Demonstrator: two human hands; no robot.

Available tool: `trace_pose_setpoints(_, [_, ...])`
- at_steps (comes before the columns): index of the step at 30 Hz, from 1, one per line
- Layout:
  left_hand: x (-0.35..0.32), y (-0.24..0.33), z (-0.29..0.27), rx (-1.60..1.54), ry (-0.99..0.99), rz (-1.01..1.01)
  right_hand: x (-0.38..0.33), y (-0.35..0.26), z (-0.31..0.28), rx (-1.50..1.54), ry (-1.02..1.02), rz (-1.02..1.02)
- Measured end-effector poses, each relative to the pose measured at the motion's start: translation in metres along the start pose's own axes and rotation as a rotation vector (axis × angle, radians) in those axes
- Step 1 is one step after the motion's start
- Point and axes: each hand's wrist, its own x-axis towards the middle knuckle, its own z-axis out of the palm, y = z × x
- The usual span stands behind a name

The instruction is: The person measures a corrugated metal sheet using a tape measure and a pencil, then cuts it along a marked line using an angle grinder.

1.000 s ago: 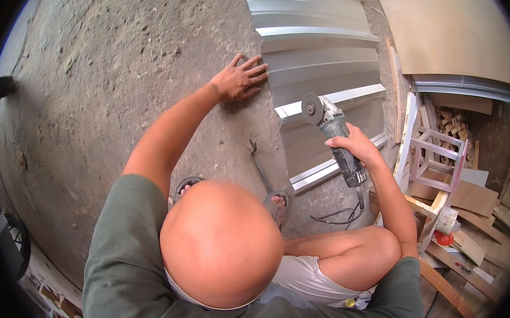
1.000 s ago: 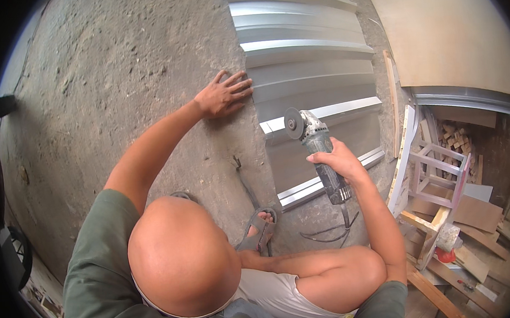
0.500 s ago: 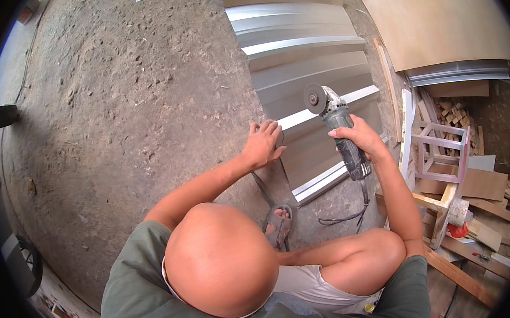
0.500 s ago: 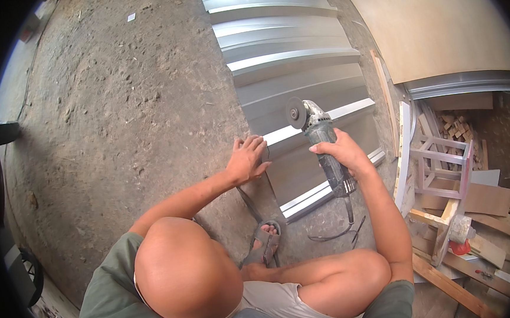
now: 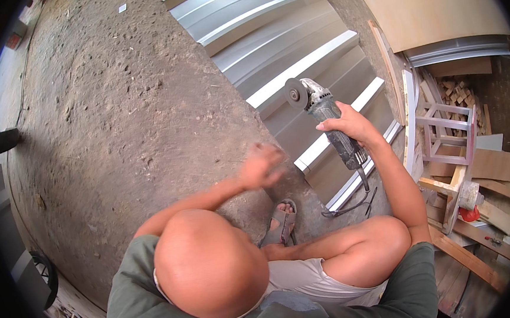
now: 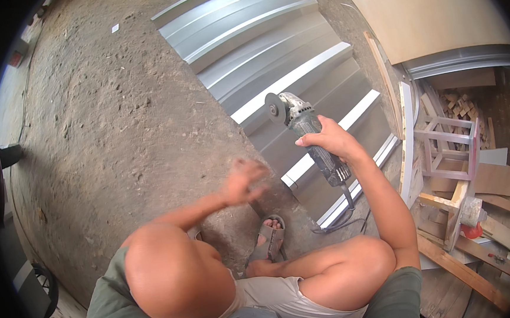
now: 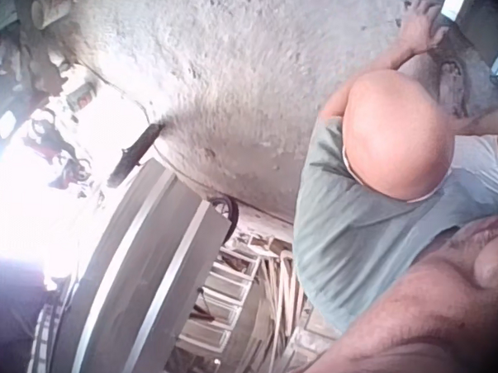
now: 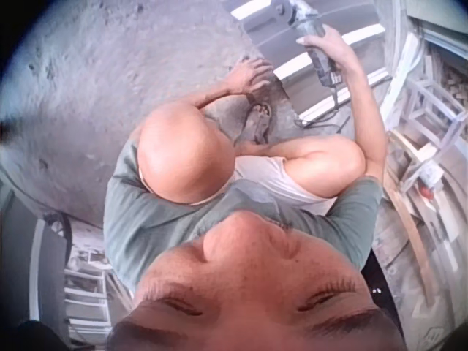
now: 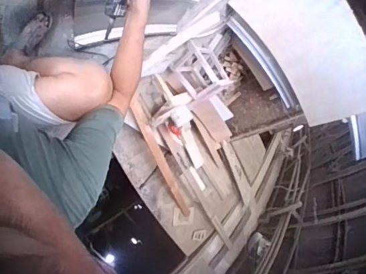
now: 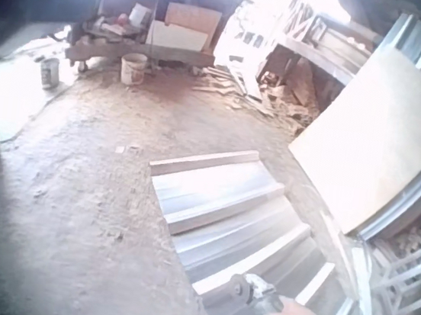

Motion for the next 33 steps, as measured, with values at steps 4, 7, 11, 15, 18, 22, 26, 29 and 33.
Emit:
trace_pose_setpoints(4, [0.031, -0.106, -0.111, 0.24, 0.398, -0.213, 0.0, 0.014, -0.008, -0.022, 0.004, -0.021])
trace_pose_setpoints(7, [0.062, -0.156, -0.186, 0.551, 0.576, -0.329, 0.01, 0.017, -0.005, -0.052, -0.041, -0.019])
trace_pose_setpoints(11, [0.094, -0.186, -0.199, 0.475, 0.641, -0.676, 0.027, 0.026, 0.012, -0.094, -0.048, -0.029])
trace_pose_setpoints(15, [0.113, -0.185, -0.188, 0.414, 0.63, -0.713, 0.031, 0.035, 0.016, -0.128, -0.032, 0.003])
trace_pose_setpoints(18, [0.106, -0.203, -0.178, 0.478, 0.721, -0.617, 0.036, 0.034, 0.021, -0.12, -0.038, 0.009])
trace_pose_setpoints(22, [0.108, -0.198, -0.172, 0.534, 0.69, -0.597, 0.037, 0.031, 0.023, -0.195, -0.028, 0.019])
trace_pose_setpoints(26, [0.111, -0.19, -0.169, 0.605, 0.61, -0.622, 0.043, 0.031, 0.023, -0.23, -0.032, -0.022])
trace_pose_setpoints(29, [0.11, -0.198, -0.169, 0.629, 0.619, -0.59, 0.046, 0.026, 0.026, -0.269, -0.036, -0.015])
trace_pose_setpoints(33, [0.109, -0.21, -0.168, 0.663, 0.65, -0.544, 0.051, 0.028, 0.029, -0.27, -0.056, -0.005])
